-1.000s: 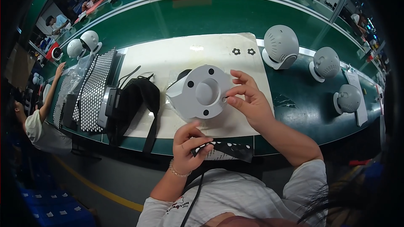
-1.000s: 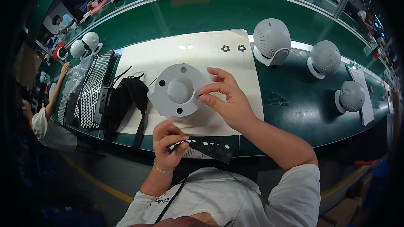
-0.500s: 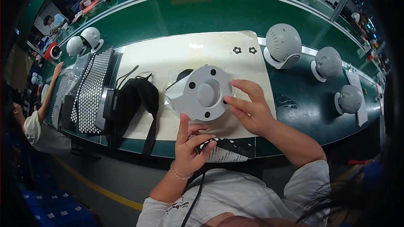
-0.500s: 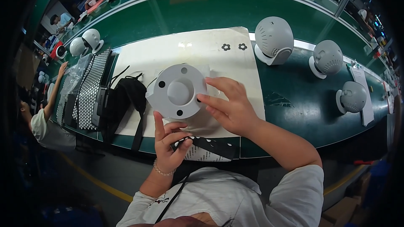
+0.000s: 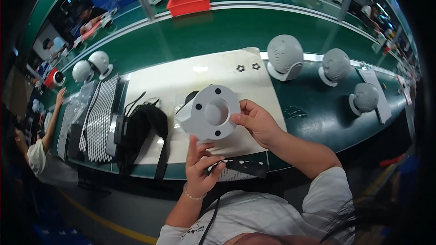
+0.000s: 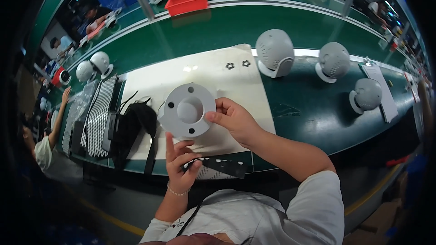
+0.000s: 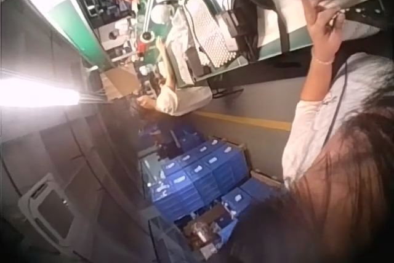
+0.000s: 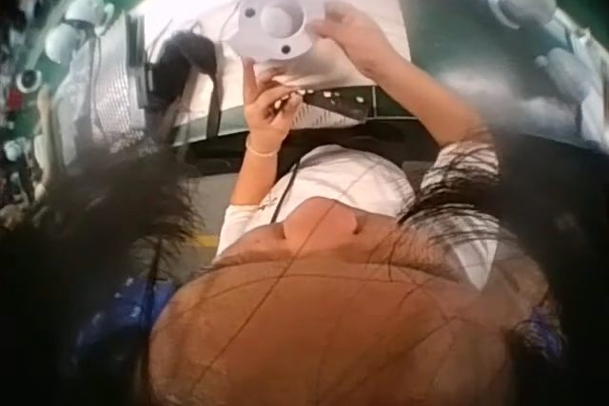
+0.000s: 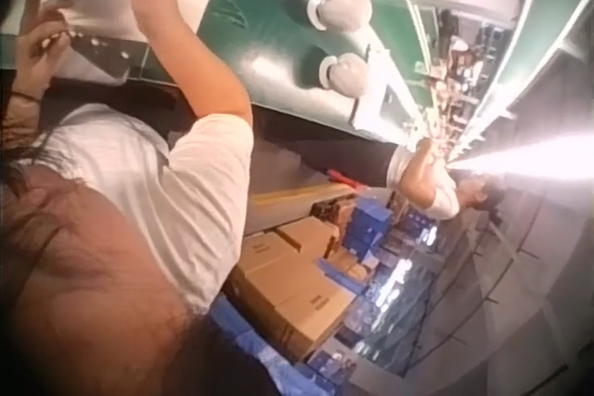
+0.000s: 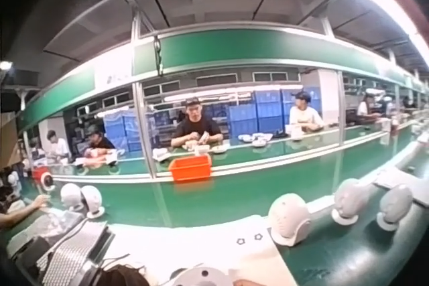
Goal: Assembling small white spherical cameras on a factory assembly line.
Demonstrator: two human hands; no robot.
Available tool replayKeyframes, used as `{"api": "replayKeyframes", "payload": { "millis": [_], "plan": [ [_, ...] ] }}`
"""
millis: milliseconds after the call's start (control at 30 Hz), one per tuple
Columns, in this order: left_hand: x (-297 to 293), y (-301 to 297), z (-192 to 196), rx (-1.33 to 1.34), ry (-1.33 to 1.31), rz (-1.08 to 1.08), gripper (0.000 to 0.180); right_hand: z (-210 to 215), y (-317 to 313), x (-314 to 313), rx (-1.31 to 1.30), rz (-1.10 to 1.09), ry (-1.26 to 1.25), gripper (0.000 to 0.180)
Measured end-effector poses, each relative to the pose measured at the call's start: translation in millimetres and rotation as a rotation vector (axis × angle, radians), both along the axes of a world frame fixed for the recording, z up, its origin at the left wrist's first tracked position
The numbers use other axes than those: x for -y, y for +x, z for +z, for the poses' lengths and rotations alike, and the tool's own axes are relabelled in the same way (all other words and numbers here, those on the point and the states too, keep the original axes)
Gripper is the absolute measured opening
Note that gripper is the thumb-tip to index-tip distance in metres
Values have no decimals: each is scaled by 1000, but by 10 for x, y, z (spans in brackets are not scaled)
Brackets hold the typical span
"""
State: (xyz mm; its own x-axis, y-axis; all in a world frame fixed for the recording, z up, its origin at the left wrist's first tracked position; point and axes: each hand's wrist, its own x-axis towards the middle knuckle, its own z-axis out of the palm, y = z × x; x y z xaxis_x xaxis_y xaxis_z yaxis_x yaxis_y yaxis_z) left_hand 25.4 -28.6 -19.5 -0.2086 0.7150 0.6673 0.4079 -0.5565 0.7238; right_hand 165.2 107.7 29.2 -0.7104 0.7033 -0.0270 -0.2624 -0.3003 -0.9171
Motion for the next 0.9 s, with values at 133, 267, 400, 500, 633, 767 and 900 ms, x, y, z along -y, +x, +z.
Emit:
{"api": "replayKeyframes", "payload": {
  "millis": [133,267,400,500,633,767,900],
  "plan": [
    [72,-42,-24,71,-55,44,12,217,512,20,-96,-82,150,27],
    [63,-54,16,1,-43,34,13,205,1289,78,396,-530,997,15],
    [66,-51,6,42,-56,1,14,4,1814,31,1035,-906,1579,20],
    [34,-21,19,42,-46,-25,14,-192,2288,-11,1409,-1005,1605,23],
    [54,-44,16,41,-57,-14,14,-397,2519,-64,1763,-978,1503,23],
    [58,-37,5,50,-55,-4,14,-428,2540,-112,1799,-994,1315,22],
    [57,-28,11,63,-68,-31,14,-329,2573,-171,1860,-1017,1238,19]
  ]
}}
